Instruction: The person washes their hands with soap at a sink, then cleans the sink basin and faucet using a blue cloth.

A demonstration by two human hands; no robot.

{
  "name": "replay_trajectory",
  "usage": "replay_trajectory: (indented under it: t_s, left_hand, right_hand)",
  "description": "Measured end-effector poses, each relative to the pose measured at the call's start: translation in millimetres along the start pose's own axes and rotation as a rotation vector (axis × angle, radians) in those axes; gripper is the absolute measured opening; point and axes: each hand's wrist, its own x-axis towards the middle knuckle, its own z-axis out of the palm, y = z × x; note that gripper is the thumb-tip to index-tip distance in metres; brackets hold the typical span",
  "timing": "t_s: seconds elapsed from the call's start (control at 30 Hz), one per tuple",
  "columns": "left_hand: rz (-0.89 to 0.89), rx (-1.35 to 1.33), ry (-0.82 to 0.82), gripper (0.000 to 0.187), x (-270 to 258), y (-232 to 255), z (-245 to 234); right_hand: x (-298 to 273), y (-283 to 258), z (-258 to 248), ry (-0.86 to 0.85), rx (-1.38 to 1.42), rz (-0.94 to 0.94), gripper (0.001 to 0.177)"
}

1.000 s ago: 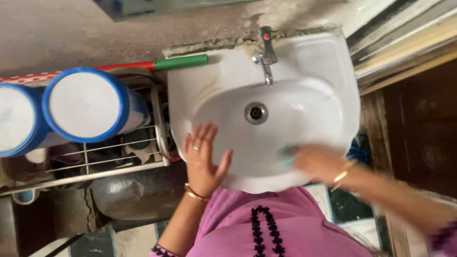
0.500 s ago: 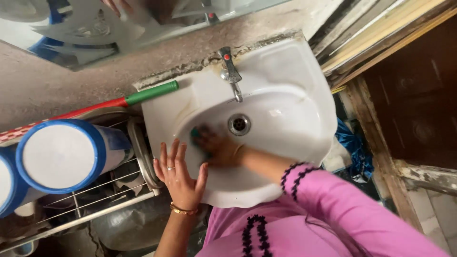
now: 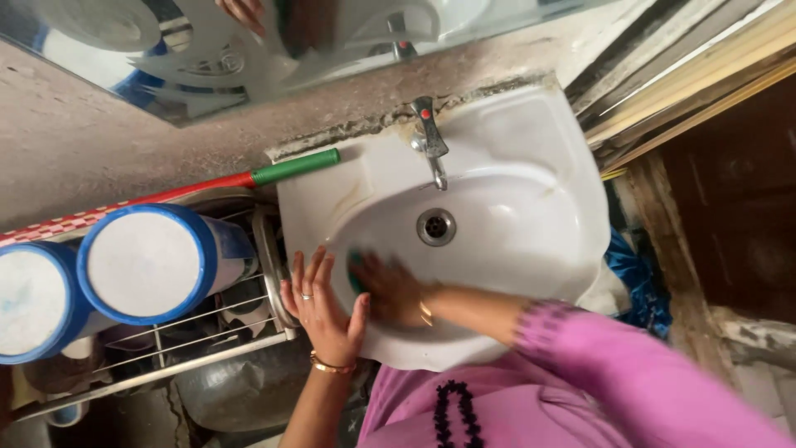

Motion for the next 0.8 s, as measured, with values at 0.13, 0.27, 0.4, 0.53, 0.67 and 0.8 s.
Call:
replay_trajectory:
  t_s: [0.13, 0.27, 0.4, 0.53, 0.67, 0.8]
  left_hand:
    - [-0.011, 0.076, -0.044, 0.068, -1, -2, 2]
    - [-0.037, 0.089, -0.060, 0.074, -2, -5, 6]
    - [-0.038, -0.019, -0.043, 0.080, -3, -8, 6]
    - [-0.056, -0.061, -0.022, 0.081, -3, -10, 4]
    - [-0.075, -0.069, -0.048, 0.079, -6, -12, 4]
    - [-0.077, -0.016, -0.055, 0.077, -4, -12, 7]
  right_hand:
    - [-22, 58, -80, 0.136, -0.228, 0.240, 0.094]
    - [-119, 80, -117, 0.020, -0.559, 0.638, 0.109]
    - [-126, 44, -45, -0.513, -0.055, 0.479, 0.107]
    - [-49, -1, 18, -0.058, 0.488, 0.106, 0.061]
    - [-57, 3, 8, -0.010, 0.506, 0.192, 0.047]
    - [-174, 65, -69, -0.284, -0.042, 0.246, 0.048]
